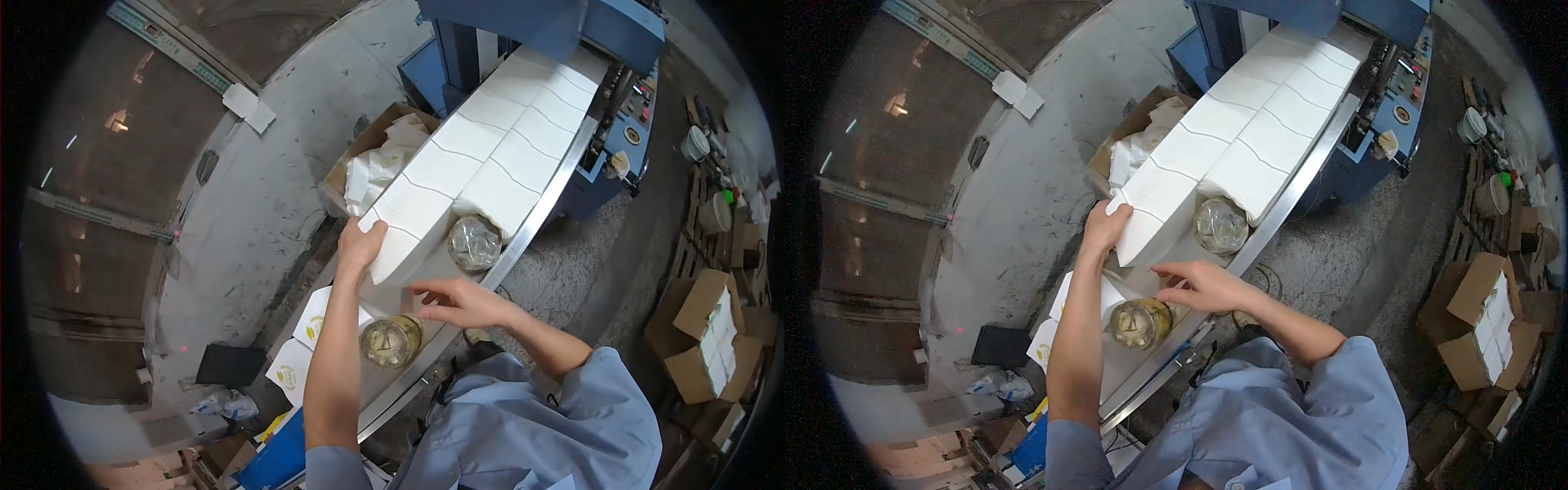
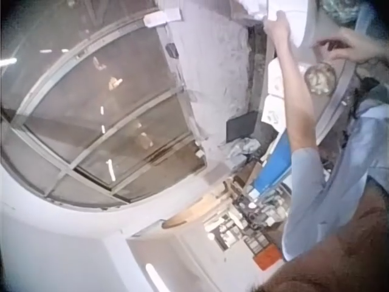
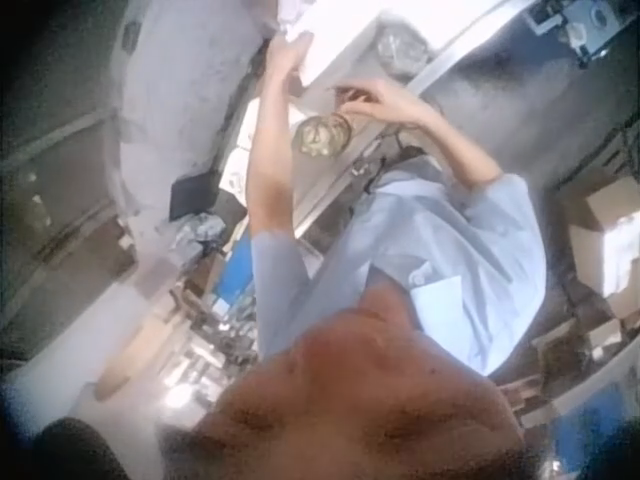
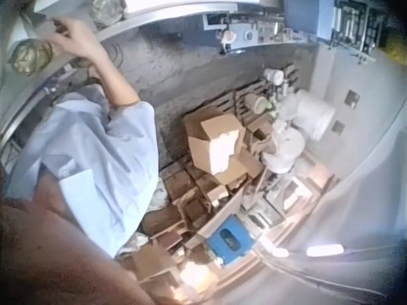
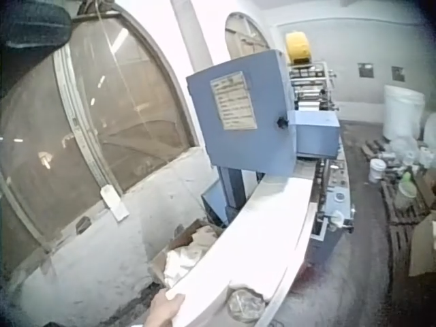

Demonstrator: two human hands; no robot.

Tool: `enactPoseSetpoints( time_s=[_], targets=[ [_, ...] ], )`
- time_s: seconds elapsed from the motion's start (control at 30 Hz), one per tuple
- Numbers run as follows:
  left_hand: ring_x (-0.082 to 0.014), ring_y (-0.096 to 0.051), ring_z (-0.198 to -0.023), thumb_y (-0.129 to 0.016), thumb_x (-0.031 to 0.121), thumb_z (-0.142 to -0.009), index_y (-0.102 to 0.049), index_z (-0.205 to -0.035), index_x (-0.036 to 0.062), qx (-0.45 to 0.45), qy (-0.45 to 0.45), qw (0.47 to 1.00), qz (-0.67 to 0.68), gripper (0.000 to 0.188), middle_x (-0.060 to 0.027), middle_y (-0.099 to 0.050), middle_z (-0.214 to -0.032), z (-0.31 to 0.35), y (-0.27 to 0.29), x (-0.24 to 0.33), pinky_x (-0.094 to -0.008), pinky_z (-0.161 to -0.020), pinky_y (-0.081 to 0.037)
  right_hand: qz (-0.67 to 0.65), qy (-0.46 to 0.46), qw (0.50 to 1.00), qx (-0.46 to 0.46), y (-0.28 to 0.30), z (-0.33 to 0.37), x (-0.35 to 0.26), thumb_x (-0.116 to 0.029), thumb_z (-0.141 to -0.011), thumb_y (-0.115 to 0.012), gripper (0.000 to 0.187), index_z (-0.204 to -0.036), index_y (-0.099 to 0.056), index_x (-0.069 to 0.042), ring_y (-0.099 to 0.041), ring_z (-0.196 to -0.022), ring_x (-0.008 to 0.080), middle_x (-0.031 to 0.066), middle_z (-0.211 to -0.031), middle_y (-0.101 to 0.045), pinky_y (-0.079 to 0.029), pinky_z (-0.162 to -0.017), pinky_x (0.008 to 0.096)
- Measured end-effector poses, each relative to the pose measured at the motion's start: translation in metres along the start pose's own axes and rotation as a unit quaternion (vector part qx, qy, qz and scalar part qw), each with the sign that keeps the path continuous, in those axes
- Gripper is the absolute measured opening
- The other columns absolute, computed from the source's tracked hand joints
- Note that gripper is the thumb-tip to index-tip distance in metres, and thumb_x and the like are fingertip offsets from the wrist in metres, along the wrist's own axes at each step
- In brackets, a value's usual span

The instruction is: Picking up stacks of paper napkins from a conveyor belt and placing them into white cardboard boxes.

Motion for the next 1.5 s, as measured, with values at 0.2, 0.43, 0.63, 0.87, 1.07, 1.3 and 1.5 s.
enactPoseSetpoints(
  time_s=[0.2,0.43,0.63,0.87,1.07,1.3,1.5],
  targets=[
    [-0.037,-0.061,-0.109,-0.065,0.035,-0.072,-0.062,-0.113,-0.0048,0.046,0.019,0.996,-0.069,0.057,-0.0259,-0.065,-0.112,0.018,0.0,0.029,-0.0403,-0.095,-0.046,-0.055,0.022,0.996,0.065,0.005,-0.012,0.0,-0.016,-0.092,-0.065,0.045,-0.131,-0.052,0.001,-0.062,-0.1,0.0143,0.0129,-0.117,-0.064,-0.051,-0.085,0.0301],
    [-0.0296,-0.066,-0.097,-0.066,0.025,-0.072,-0.064,-0.111,-0.0041,0.083,0.019,0.991,0.099,0.048,-0.0209,-0.068,-0.104,0.025,0.034,-0.025,-0.0354,-0.086,-0.05,-0.094,-0.052,0.986,0.126,-0.004,-0.036,-0.009,-0.025,-0.093,-0.064,0.044,-0.127,-0.054,0.002,-0.063,-0.094,0.0149,0.0114,-0.108,-0.066,-0.051,-0.081,0.0296],
    [-0.0117,-0.061,-0.08,-0.057,0.009,-0.078,-0.058,-0.117,0.0018,0.042,-0.054,0.897,0.437,0.039,-0.004,-0.063,-0.097,0.082,0.115,-0.067,-0.0254,-0.066,-0.05,-0.123,-0.085,0.98,0.133,0.0,-0.044,0.003,-0.028,-0.095,-0.06,0.052,-0.138,-0.045,-0.002,-0.059,-0.089,0.0136,0.0095,-0.116,-0.062,-0.049,-0.078,0.0265],
    [-0.0252,-0.063,-0.106,-0.048,0.003,-0.067,-0.05,-0.125,-0.0046,0.122,-0.067,0.812,0.567,0.059,-0.0161,-0.06,-0.118,0.182,0.183,-0.154,-0.0338,-0.094,-0.05,-0.121,-0.059,0.983,0.126,0.001,-0.054,-0.005,-0.025,-0.097,-0.058,0.051,-0.139,-0.043,0.0,-0.056,-0.108,0.0176,0.0117,-0.136,-0.051,-0.049,-0.086,0.0305],
    [-0.0233,-0.061,-0.108,-0.044,-0.001,-0.072,-0.048,-0.131,-0.0027,0.151,-0.021,0.833,0.531,0.06,-0.0154,-0.058,-0.122,0.192,0.175,-0.223,-0.0333,-0.094,-0.05,-0.098,-0.068,0.985,0.128,0.0,-0.058,0.003,-0.027,-0.097,-0.057,0.051,-0.14,-0.042,-0.003,-0.055,-0.119,0.0209,0.0112,-0.14,-0.049,-0.049,-0.089,0.0321],
    [-0.0173,-0.059,-0.107,-0.053,-0.006,-0.08,-0.046,-0.138,0.0017,0.24,-0.007,0.899,0.365,0.059,-0.0132,-0.055,-0.126,0.204,0.184,-0.222,-0.0254,-0.088,-0.048,-0.092,-0.063,0.984,0.142,-0.001,-0.054,0.003,-0.026,-0.097,-0.058,0.053,-0.141,-0.042,-0.002,-0.054,-0.12,0.0213,0.0117,-0.14,-0.048,-0.049,-0.09,0.0321],
    [-0.0237,-0.058,-0.112,-0.054,-0.004,-0.088,-0.047,-0.133,-0.0029,0.439,-0.075,0.869,0.217,0.045,-0.0163,-0.053,-0.131,0.227,0.201,-0.232,-0.032,-0.097,-0.046,-0.09,-0.072,0.983,0.14,-0.005,-0.056,-0.005,-0.024,-0.093,-0.063,0.057,-0.138,-0.042,0.004,-0.059,-0.107,0.0201,0.0172,-0.123,-0.06,-0.047,-0.092,0.0318]
  ],
)
Point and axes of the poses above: each hand's wrist, its own z-axis away from the middle knuckle, its own y-axis out of the back of the hand, x = y × z, the point moved 2 cm from there along -z, towards the middle knuckle
